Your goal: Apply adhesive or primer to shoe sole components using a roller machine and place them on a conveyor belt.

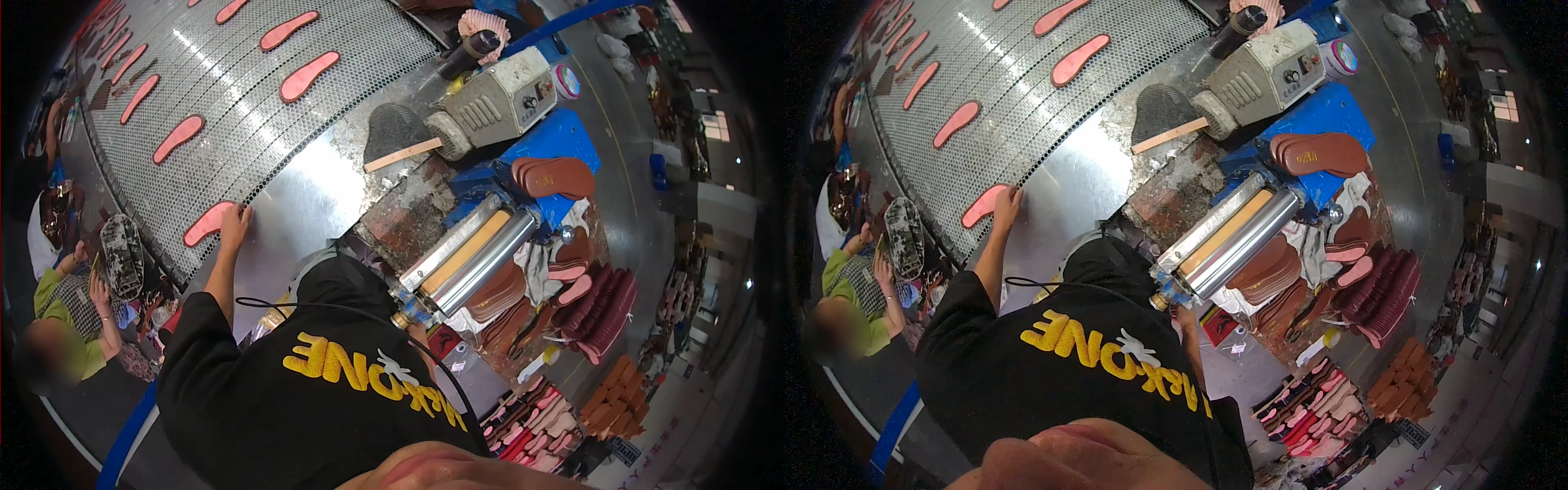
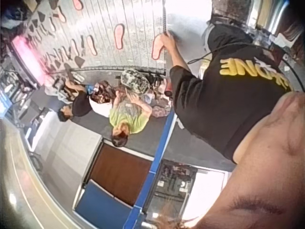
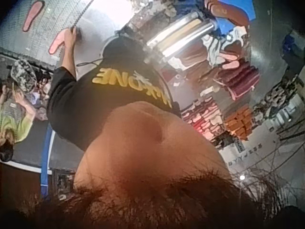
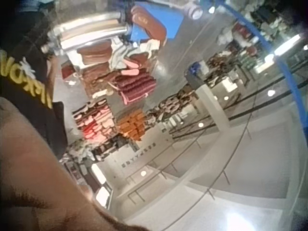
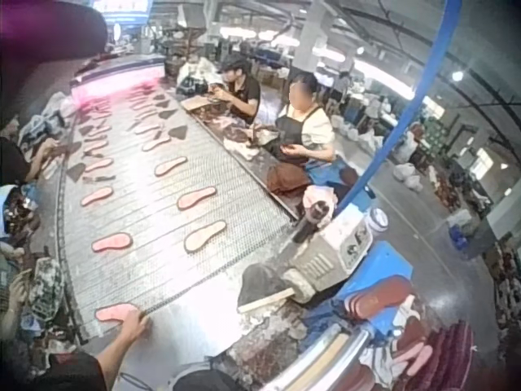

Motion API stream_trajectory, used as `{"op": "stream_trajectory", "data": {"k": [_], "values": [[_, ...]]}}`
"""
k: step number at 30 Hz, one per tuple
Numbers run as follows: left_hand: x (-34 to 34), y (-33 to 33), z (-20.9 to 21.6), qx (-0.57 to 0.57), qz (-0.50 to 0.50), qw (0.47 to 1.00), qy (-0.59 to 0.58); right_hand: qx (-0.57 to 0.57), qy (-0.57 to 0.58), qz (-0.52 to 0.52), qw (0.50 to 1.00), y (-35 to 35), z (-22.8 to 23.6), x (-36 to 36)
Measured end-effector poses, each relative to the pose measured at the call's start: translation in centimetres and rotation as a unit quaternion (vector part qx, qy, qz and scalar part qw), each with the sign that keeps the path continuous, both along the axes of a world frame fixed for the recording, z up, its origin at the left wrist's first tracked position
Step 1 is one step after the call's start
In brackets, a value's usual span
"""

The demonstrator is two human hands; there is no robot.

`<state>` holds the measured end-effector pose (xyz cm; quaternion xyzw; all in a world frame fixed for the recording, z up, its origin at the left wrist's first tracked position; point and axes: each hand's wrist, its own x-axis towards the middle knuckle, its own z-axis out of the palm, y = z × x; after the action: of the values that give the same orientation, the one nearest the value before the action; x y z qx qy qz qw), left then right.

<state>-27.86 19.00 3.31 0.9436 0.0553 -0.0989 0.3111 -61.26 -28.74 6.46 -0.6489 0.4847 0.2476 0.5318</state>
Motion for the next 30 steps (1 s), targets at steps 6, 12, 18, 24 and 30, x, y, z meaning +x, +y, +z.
{"op": "stream_trajectory", "data": {"k": [6, 12, 18, 24, 30], "values": [[-2.7, 1.9, 1.1, 0.169, 0.183, 0.965, -0.08, 0.05, 0.018, -0.093, 0.994, -0.6, -5.4, -3.2], [-2.3, 6.0, -1.3, 0.127, 0.287, 0.944, 0.101, 0.166, -0.309, -0.06, 0.935, -0.8, -12.9, -7.9], [2.1, 6.3, -3.9, 0.128, 0.286, 0.939, 0.139, -0.056, -0.196, 0.209, 0.957, -0.8, -2.4, -1.8], [8.0, 5.9, -2.8, 0.128, 0.253, 0.955, 0.092, -0.005, -0.068, 0.016, 0.998, 0.0, -2.6, -2.1], [10.7, 5.9, -3.6, 0.103, 0.159, 0.981, 0.034, 0.026, 0.016, -0.005, 1.0, -0.4, 2.3, -0.5]]}}
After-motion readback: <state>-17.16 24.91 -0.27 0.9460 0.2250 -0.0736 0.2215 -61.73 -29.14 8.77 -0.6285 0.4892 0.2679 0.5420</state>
